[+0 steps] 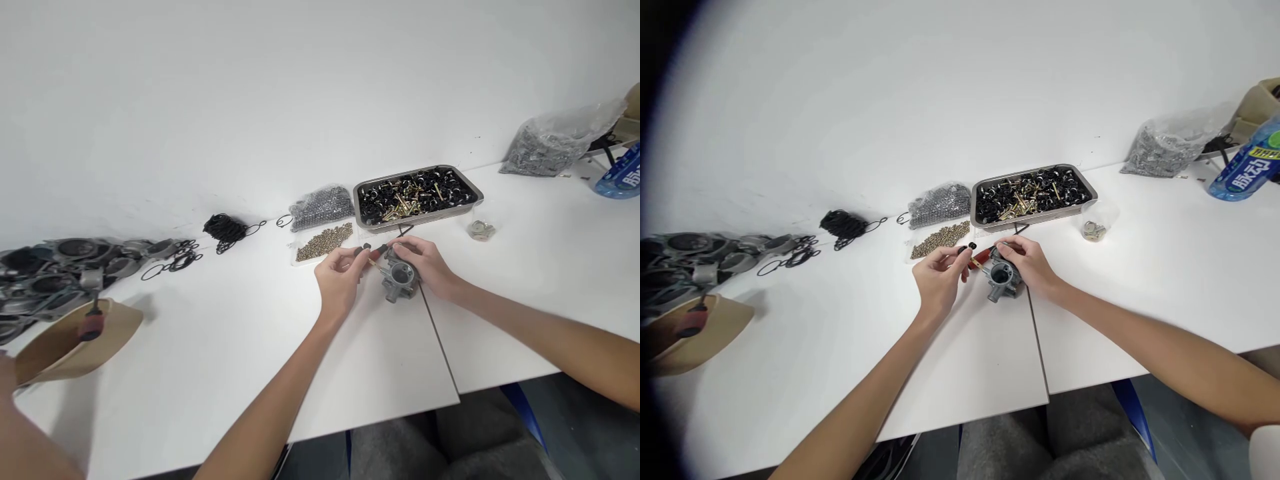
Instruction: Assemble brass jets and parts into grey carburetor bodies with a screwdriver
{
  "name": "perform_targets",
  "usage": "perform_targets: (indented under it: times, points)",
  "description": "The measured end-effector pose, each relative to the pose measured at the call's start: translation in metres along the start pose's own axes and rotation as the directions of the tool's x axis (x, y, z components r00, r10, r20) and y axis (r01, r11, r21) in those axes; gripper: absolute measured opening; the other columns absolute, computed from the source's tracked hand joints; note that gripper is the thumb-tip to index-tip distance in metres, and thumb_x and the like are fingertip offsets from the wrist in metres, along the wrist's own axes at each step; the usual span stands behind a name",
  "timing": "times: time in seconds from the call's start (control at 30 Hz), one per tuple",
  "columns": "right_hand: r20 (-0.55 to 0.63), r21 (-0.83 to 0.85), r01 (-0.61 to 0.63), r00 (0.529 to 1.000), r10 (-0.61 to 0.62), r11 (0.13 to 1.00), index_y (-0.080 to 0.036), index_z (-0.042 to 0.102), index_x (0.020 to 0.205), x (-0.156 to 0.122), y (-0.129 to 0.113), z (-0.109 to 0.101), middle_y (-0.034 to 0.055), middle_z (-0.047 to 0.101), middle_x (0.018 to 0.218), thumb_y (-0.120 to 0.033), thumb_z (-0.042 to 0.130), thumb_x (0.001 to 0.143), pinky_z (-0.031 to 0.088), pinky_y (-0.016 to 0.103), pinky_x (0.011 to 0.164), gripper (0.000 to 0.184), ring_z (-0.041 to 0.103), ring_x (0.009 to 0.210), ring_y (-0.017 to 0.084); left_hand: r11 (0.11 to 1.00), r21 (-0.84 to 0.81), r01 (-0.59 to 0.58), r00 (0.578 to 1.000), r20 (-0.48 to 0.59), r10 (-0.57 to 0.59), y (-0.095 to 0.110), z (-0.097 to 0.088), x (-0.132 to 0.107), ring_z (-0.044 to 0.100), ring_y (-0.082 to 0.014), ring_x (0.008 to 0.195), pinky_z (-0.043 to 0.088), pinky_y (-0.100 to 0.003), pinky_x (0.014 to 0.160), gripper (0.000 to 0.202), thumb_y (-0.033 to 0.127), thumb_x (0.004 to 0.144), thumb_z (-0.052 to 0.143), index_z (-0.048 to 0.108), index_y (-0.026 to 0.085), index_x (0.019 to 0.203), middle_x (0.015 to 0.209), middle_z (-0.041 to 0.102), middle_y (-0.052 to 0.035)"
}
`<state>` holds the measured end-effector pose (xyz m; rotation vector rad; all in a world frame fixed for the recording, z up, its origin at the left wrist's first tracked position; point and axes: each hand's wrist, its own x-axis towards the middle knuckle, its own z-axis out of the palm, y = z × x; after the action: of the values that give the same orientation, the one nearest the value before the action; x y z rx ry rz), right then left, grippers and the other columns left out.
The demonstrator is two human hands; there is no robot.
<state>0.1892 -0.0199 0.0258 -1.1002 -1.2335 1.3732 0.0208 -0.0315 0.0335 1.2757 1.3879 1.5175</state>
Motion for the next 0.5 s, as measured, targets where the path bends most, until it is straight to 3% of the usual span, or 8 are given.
perform_targets:
  times: [0.1,0.2,0.33,0.5]
  points:
    - [-0.022,0.001,0.010,1.000,-0.010,1.000,-0.017,0.066,0.095,0.000,-0.002,-0.001,0.0052,0.068,0.091,-0.044,0.067,0.076,0.049,0.029,0.071,0.033,0.062,0.083,0.017,1.000,0.000,-0.020,1.000,0.007,0.020,-0.001,0.000,-0.003,0.048,-0.0074,0.042,0.038,-0.022,0.041,0.025,0.037,0.068,0.077,0.064,0.016,0.071,0.051,0.059,0.0024]
    - [-0.050,0.003,0.025,0.998,-0.025,1.000,-0.017,0.067,0.095,0.002,-0.003,-0.003,0.0061,0.069,0.092,-0.042,0.067,0.076,0.049,0.029,0.072,0.032,0.062,0.083,0.017,0.999,-0.017,-0.038,0.988,0.147,0.041,-0.002,0.001,-0.009,0.051,-0.0086,0.046,0.042,-0.024,0.044,0.025,0.040,0.076,0.070,0.068,0.016,0.074,0.058,0.061,0.0003]
    - [-0.047,0.004,0.027,0.999,-0.027,1.000,-0.016,0.067,0.095,0.005,-0.003,-0.006,0.0064,0.069,0.092,-0.041,0.066,0.076,0.049,0.029,0.072,0.032,0.063,0.082,0.017,0.999,-0.040,-0.031,0.937,0.347,0.043,-0.002,-0.001,-0.012,0.055,-0.0106,0.053,0.047,-0.026,0.051,0.030,0.042,0.083,0.062,0.070,0.016,0.073,0.066,0.064,-0.0030]
    - [0.042,-0.032,0.027,0.999,-0.025,0.999,-0.016,0.068,0.092,0.005,-0.006,-0.008,0.0053,0.069,0.088,-0.040,0.067,0.077,0.048,0.028,0.070,0.029,0.062,0.078,0.016,0.990,-0.079,0.116,0.872,0.485,-0.064,-0.001,-0.010,0.002,0.055,-0.0120,0.050,0.047,-0.029,0.053,0.024,0.039,0.074,0.073,0.072,0.014,0.073,0.057,0.062,-0.0023]
